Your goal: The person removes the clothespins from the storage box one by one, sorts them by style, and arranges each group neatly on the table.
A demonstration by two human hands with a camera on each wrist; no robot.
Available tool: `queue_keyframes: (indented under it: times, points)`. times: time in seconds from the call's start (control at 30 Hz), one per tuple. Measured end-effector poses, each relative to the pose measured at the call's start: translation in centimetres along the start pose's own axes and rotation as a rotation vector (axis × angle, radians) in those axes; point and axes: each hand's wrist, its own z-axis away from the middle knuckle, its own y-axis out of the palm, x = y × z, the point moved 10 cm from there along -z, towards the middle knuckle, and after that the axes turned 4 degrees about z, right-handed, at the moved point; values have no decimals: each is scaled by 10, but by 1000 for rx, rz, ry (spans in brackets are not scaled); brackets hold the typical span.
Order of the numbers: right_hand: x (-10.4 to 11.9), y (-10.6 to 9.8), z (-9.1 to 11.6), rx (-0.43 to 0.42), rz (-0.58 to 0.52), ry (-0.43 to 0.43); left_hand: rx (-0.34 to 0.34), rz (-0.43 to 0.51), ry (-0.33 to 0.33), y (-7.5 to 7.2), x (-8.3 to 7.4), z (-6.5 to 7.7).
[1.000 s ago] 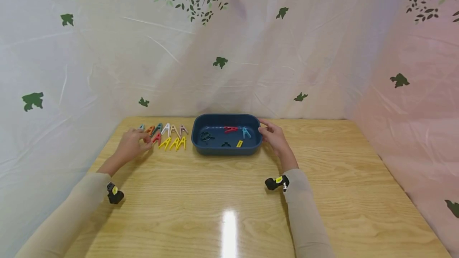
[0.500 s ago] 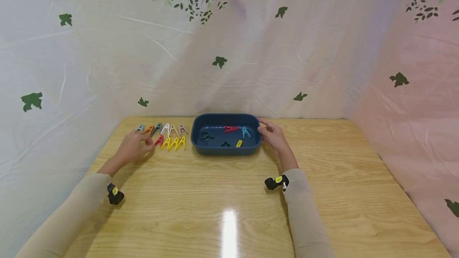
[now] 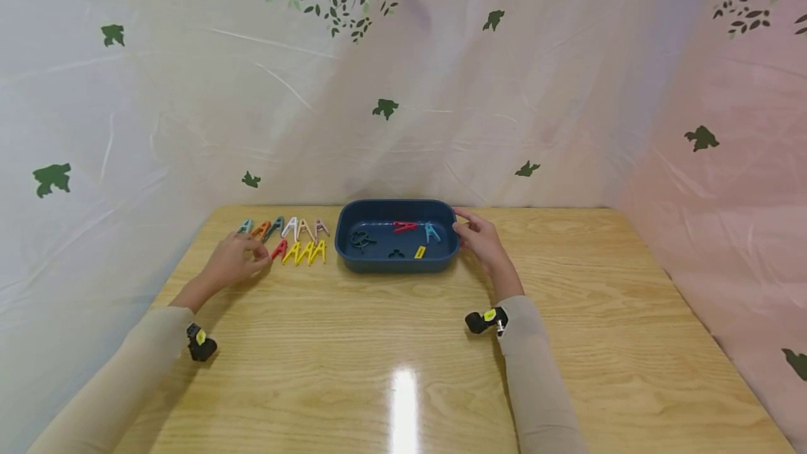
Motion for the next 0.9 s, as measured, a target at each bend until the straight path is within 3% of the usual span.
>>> queue_keyframes:
  times: [0.33, 0.6, 0.9]
  points:
    - [-2, 0, -1, 2, -20, 2, 39, 46, -61, 5, 8, 1]
    - [-3, -1, -3, 5, -24, 0, -4, 80, -76, 0, 6, -5]
    - [-6, -2, -6, 10, -29, -9, -93, 142, -17, -11, -26, -29]
